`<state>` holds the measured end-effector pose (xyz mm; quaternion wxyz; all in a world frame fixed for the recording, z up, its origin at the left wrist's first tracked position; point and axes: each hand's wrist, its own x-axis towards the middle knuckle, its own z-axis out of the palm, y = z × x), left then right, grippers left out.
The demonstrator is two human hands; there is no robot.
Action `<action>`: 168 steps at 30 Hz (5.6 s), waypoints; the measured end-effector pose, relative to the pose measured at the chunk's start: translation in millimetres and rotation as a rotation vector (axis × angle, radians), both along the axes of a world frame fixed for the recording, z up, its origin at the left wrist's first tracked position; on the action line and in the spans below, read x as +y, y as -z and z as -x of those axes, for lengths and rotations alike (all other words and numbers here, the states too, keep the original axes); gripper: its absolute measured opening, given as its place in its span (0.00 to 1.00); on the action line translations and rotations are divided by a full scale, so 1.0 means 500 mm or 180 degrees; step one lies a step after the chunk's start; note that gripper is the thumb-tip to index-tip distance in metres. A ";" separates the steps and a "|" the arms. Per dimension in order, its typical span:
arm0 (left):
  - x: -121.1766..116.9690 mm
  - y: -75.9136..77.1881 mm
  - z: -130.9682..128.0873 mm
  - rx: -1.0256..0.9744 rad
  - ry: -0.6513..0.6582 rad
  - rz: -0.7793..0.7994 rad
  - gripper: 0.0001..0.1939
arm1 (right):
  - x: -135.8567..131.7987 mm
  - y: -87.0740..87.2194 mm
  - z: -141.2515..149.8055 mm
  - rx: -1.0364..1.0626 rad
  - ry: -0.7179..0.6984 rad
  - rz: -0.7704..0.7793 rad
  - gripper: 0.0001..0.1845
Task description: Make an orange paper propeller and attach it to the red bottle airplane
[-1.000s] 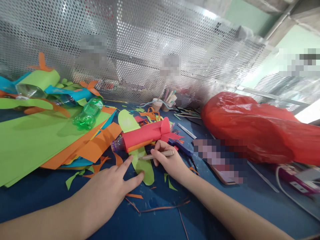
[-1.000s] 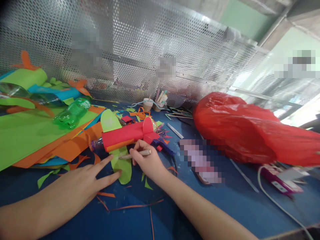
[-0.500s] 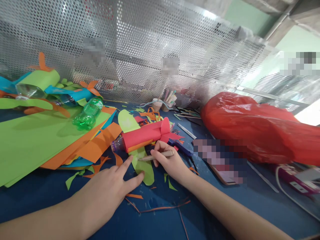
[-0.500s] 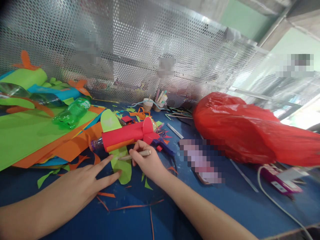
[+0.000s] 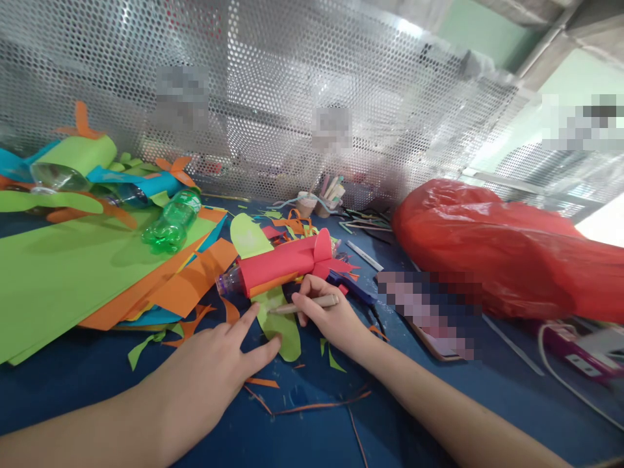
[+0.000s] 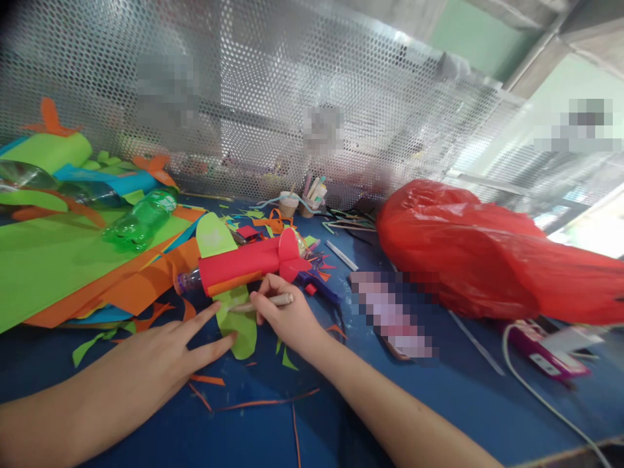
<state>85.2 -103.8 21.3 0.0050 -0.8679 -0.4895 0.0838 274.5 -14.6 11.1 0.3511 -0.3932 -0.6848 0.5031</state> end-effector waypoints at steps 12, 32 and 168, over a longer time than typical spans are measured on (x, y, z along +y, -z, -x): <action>-0.002 0.000 0.000 -0.0017 0.0026 -0.0087 0.41 | 0.001 -0.002 -0.001 -0.0112 0.0122 -0.0065 0.11; -0.003 0.002 0.002 -0.0102 -0.0019 -0.0015 0.42 | 0.002 0.000 -0.003 -0.0156 0.0100 -0.0100 0.12; 0.000 0.000 -0.002 0.0026 0.0066 -0.0097 0.42 | 0.006 0.005 -0.007 -0.0072 0.0282 -0.0037 0.12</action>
